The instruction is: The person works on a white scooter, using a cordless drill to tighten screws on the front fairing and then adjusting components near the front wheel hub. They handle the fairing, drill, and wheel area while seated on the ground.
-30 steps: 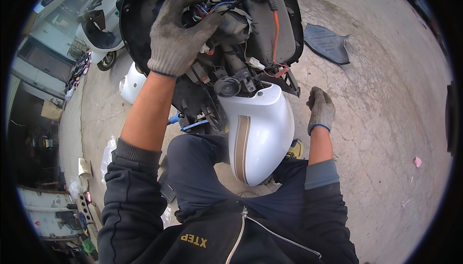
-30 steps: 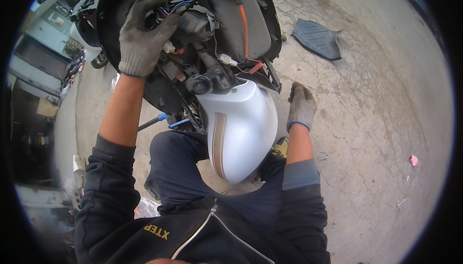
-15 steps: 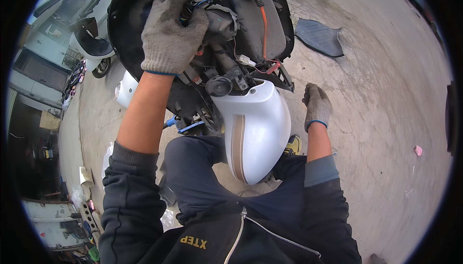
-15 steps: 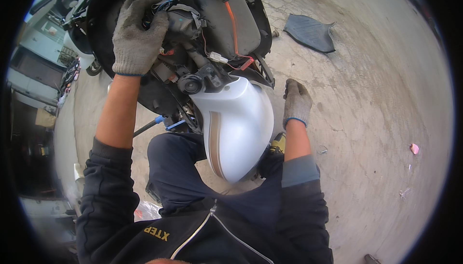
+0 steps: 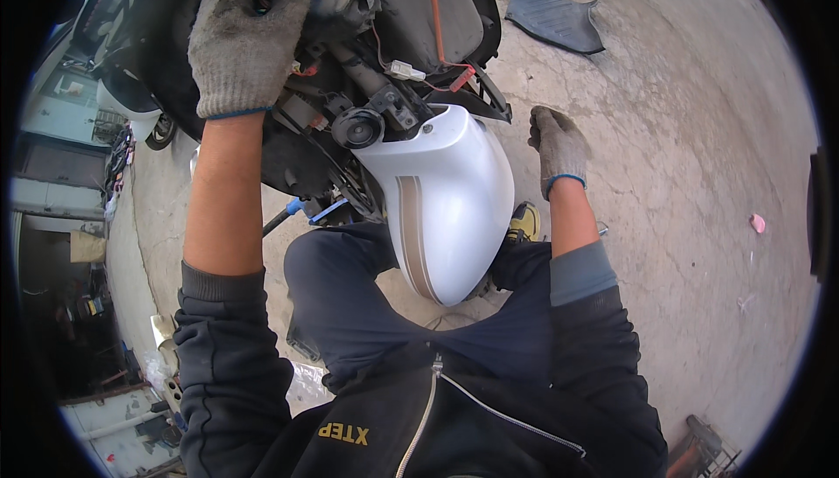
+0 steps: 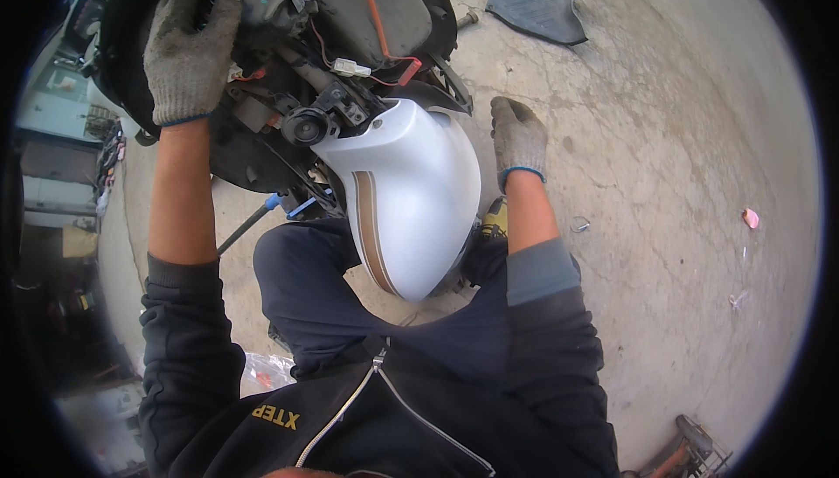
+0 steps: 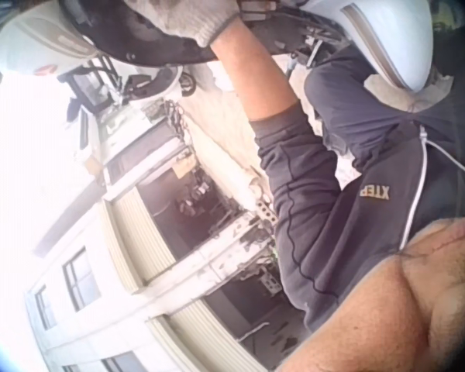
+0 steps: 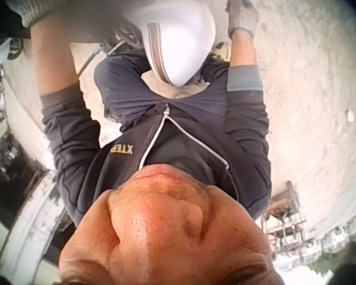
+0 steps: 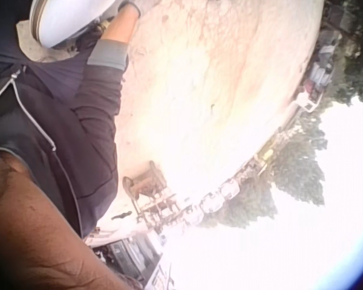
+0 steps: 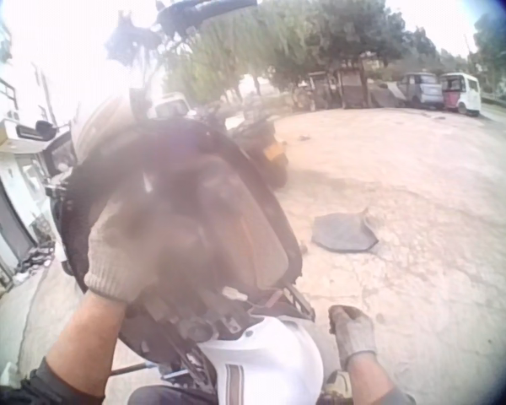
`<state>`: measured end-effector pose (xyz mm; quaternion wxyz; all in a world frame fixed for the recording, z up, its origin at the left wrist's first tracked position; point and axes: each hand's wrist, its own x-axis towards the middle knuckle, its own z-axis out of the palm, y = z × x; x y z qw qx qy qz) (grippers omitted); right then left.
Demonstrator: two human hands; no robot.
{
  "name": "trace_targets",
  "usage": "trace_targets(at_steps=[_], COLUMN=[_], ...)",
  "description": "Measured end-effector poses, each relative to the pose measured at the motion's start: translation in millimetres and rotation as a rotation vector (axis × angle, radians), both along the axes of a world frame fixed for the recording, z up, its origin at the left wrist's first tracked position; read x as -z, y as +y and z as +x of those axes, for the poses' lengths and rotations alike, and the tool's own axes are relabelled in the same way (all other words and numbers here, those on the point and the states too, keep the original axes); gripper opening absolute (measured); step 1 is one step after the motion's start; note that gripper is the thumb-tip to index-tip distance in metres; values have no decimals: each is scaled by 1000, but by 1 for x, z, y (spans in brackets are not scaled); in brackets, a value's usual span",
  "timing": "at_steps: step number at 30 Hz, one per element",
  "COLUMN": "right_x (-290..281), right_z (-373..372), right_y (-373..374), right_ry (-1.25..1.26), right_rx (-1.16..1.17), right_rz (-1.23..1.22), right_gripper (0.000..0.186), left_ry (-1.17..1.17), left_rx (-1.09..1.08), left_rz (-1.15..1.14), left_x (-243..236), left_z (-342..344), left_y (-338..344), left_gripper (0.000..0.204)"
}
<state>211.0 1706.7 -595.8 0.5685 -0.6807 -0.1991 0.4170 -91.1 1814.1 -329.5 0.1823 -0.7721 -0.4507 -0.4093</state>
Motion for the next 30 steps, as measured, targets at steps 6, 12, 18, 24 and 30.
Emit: trace_targets(at_steps=[6,12,18,24,30], right_x=[12,11,12,6,-5], right_z=[-4,-7,-4,-10,-16], right_y=[4,3,4,8,6], right_ry=[-204,-284,-219,-79,-27], right_rx=[-125,-126,-94,-62,-47], right_rz=[-52,7,66,105,79], right_gripper=[37,34,33,31,31], left_ry=[97,53,120,109,130], left_rx=[-12,-18,1,-8,-53], left_rz=[222,151,273,251,253], left_x=[6,9,9,14,26], left_z=[-1,-2,-2,-3,2], left_y=[7,2,7,5,-2], left_gripper=[36,35,31,35,37])
